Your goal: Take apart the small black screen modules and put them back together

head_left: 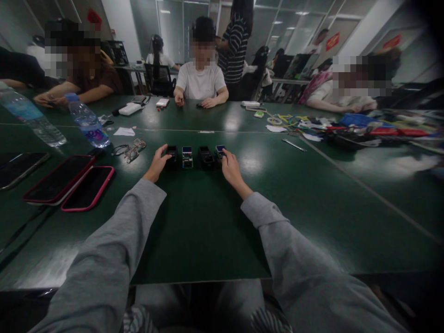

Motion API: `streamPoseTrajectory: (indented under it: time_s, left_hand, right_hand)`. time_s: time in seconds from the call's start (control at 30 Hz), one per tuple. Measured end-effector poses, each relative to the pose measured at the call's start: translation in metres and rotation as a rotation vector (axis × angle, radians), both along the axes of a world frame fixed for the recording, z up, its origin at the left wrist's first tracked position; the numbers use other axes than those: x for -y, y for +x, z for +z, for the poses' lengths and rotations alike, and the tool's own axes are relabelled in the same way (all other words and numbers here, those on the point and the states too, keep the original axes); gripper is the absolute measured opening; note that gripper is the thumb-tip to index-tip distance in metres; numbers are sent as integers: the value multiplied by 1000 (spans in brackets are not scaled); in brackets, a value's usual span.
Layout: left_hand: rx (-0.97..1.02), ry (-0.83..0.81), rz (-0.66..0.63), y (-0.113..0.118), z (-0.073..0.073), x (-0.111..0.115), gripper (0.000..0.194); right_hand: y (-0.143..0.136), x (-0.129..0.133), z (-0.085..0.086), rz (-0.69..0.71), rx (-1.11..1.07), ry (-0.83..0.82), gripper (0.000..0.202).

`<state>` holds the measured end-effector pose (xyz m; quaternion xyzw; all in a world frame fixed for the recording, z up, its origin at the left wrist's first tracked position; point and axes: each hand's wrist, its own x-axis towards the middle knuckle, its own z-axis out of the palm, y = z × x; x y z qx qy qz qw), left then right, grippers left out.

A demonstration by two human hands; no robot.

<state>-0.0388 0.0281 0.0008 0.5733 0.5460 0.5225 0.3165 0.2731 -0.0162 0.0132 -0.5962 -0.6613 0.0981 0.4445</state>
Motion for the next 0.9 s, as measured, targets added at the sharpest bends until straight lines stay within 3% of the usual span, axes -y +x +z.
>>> streamPoseTrajectory:
  time_s: [0.13, 0.23, 0.53, 0.9]
  left_hand:
    - [-1, -4, -4, 3, 1, 2, 54]
    - [-47, 34, -19, 4, 3, 7, 61]
    - [-91, 27, 0, 8, 9, 13, 60]
    - [-91, 43, -2, 4, 1, 6, 50]
  right_hand:
    - [4, -3, -2, -103, -139, 73, 46]
    - [5, -3, -2, -144, -184, 91, 44]
    - [-1, -2, -1, -76, -111, 48, 39]
    - [-3, 3, 0, 4, -60, 18, 47]
